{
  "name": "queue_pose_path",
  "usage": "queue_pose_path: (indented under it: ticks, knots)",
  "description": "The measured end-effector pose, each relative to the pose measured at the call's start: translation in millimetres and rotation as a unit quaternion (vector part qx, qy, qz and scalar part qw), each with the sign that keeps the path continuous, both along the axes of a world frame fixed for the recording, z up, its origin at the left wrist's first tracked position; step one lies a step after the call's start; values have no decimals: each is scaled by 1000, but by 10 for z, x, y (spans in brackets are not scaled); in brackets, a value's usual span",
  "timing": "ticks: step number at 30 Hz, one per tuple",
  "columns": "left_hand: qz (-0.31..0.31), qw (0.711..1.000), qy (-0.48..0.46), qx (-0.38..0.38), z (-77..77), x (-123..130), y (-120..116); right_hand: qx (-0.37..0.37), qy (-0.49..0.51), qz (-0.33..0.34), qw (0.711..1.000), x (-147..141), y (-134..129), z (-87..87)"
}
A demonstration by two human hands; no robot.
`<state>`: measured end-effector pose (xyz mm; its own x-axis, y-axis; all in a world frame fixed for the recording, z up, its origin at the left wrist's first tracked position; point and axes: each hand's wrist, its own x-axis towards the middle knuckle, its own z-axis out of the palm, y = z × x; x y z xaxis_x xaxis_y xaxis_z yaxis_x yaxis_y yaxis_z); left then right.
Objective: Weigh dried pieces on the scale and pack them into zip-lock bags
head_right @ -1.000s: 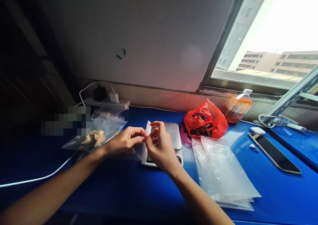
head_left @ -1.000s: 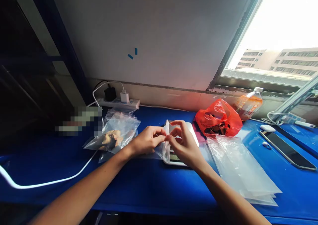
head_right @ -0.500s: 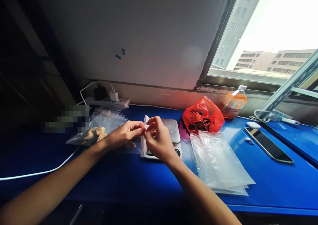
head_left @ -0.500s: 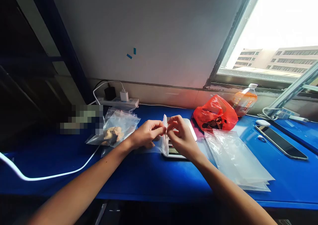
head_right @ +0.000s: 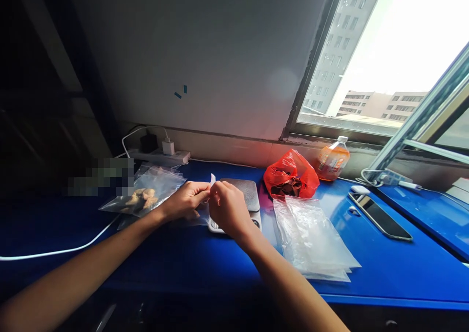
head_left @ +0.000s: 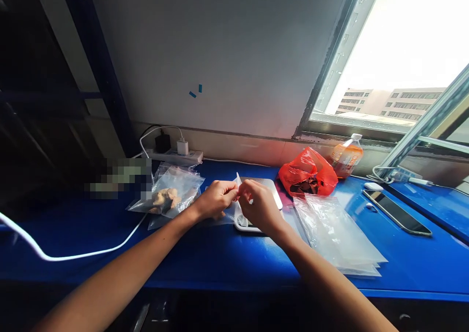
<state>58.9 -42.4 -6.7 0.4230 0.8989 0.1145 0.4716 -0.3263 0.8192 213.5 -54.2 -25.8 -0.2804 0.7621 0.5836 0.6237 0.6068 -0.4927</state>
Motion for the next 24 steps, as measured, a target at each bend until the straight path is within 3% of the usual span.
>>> queue_pose_path:
  ticks: [9,14,20,24]
  knots:
    - [34,993,21,112,-45,74,-25,40,-105,-120,986,-1,-9,37]
    - [10,974,73,213,-49,47,-10,29,-185,-87,978,67,-33,81]
    - [14,962,112,251,-53,2,-19,47,-238,-66,968,140,-98,133]
    - [11,955,109,275,-4,-33,-33,27,-254,-12,967,213,-108,130]
